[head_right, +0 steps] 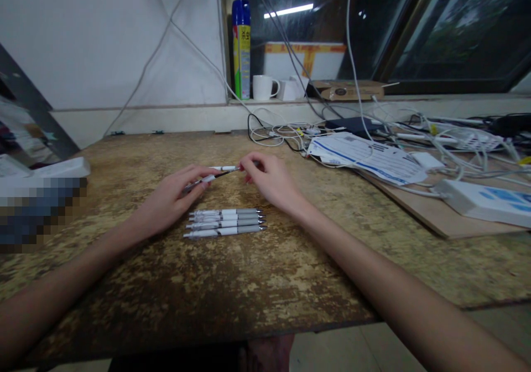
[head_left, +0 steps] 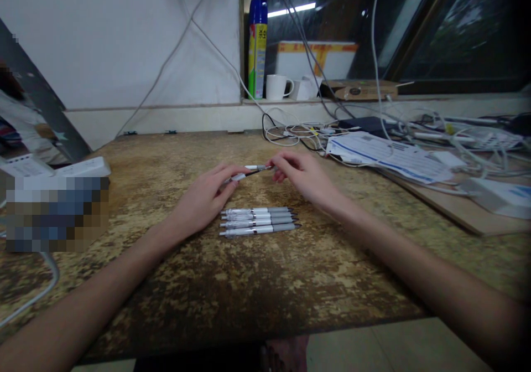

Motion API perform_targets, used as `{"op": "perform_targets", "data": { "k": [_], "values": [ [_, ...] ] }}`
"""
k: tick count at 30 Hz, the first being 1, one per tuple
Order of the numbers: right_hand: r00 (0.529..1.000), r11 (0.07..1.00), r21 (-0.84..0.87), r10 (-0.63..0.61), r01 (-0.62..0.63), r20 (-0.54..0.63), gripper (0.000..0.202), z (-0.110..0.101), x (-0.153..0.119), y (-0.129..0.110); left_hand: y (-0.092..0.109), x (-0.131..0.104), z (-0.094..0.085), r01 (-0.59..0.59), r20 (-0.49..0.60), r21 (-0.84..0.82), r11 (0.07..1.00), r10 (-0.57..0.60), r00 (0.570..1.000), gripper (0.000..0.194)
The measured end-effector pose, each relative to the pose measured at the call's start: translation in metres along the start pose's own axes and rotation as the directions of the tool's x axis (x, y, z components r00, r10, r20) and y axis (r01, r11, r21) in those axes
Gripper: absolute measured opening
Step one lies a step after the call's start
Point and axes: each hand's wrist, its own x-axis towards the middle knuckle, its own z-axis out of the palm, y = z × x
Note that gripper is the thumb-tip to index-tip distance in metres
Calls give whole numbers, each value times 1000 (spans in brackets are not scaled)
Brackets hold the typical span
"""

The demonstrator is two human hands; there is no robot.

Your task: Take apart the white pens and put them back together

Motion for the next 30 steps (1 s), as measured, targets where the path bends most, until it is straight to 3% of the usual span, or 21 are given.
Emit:
{"op": "perform_targets", "data": {
  "k": [4,10,18,30],
  "values": [
    [991,1000,4,-6,6,132,39,9,-5,1,1,0,0,-22,3,-9,1000,22,1000,34],
    [987,987,161,-12,-14,160,36,14,-6,2,3,1,-2,-38,18,-26,999,38,999,35],
    [993,959,259,107,-116,47,39,3,1,-2,-14,0,-3,91,-63,-49,995,-94,994,32],
    [977,890,411,212,-197,10,41,-3,-1,-7,-18,0,-2,105,-71,-27,994,-106,992,28]
  ]
}}
